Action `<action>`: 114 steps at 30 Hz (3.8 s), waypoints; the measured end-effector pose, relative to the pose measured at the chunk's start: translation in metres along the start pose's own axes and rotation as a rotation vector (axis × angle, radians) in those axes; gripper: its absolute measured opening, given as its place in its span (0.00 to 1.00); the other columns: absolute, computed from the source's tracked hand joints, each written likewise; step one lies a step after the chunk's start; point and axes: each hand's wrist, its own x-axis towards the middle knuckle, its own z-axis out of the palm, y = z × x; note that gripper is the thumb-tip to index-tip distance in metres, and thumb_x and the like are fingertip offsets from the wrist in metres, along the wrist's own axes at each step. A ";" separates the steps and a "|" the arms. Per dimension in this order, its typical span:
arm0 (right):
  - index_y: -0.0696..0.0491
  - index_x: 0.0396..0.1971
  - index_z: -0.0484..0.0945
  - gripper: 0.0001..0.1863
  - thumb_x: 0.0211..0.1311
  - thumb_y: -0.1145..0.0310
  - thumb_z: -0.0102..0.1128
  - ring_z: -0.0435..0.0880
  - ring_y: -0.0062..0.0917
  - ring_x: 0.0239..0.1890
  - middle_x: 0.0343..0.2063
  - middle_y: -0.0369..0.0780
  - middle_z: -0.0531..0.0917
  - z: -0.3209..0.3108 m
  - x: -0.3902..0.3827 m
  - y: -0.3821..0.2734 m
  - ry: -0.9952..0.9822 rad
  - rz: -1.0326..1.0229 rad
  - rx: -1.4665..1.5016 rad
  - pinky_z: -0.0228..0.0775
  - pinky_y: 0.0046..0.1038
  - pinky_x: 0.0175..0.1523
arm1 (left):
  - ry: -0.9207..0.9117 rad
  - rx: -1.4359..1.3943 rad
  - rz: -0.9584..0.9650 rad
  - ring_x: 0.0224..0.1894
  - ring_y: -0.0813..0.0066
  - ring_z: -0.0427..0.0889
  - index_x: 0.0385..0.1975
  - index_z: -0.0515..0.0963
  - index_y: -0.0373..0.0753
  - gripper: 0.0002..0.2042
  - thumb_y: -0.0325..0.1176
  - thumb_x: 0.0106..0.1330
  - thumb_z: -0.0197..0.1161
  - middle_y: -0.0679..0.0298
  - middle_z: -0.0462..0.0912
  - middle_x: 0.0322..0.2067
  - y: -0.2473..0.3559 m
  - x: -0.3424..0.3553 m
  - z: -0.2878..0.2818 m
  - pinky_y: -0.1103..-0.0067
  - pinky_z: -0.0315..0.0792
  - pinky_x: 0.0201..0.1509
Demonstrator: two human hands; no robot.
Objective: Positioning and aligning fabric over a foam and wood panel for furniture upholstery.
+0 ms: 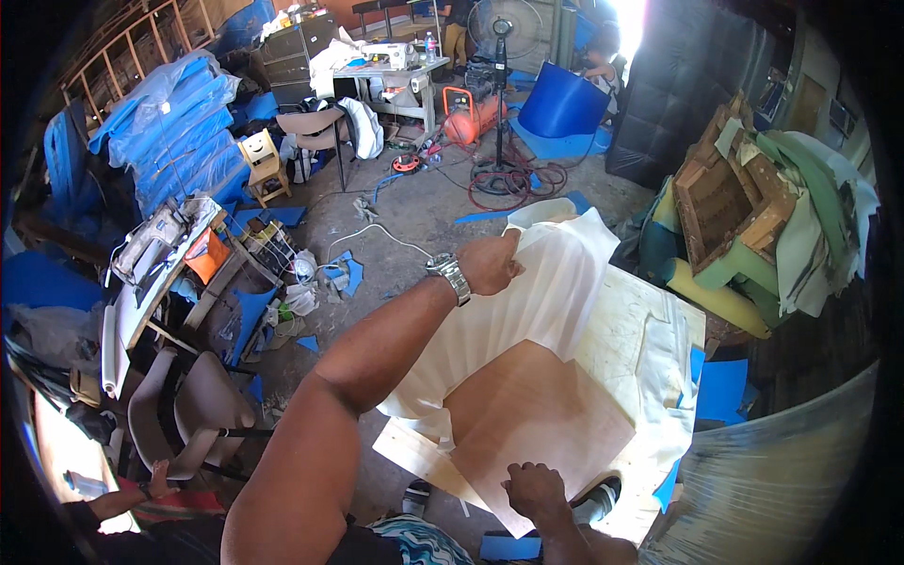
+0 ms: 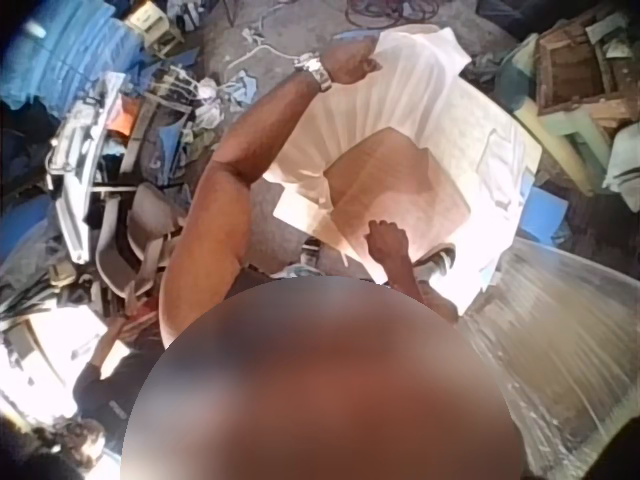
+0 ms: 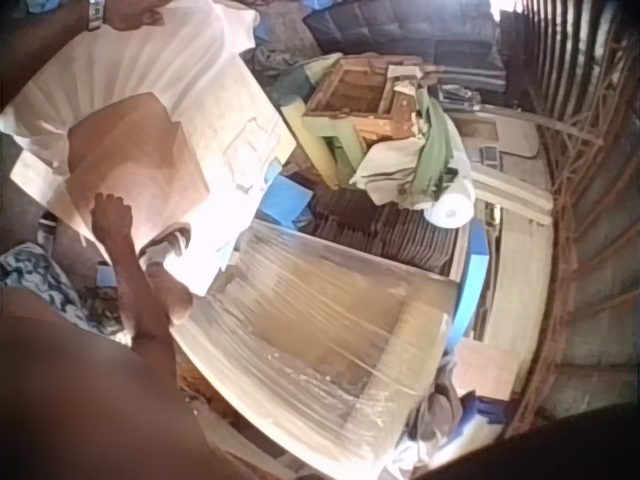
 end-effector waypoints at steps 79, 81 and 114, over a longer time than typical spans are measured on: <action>0.51 0.44 0.78 0.18 0.67 0.53 0.55 0.83 0.41 0.46 0.42 0.46 0.84 -0.005 0.000 -0.001 -0.075 0.026 -0.011 0.75 0.45 0.49 | 0.009 -0.002 0.007 0.41 0.39 0.80 0.47 0.66 0.33 0.20 0.40 0.65 0.62 0.40 0.80 0.35 -0.002 0.001 0.002 0.53 0.72 0.42; 0.51 0.44 0.78 0.17 0.67 0.53 0.55 0.83 0.42 0.46 0.42 0.46 0.84 -0.006 -0.001 -0.002 -0.066 0.016 -0.002 0.75 0.45 0.49 | 0.012 0.009 0.013 0.40 0.41 0.81 0.48 0.66 0.31 0.21 0.39 0.65 0.61 0.42 0.81 0.34 -0.002 0.001 0.002 0.54 0.72 0.42; 0.52 0.43 0.79 0.17 0.66 0.54 0.56 0.83 0.42 0.45 0.40 0.46 0.84 -0.005 -0.002 -0.002 -0.032 0.014 0.014 0.75 0.45 0.49 | 0.018 -0.014 0.014 0.42 0.42 0.81 0.47 0.67 0.29 0.20 0.38 0.64 0.61 0.42 0.82 0.35 0.000 0.000 0.000 0.55 0.72 0.45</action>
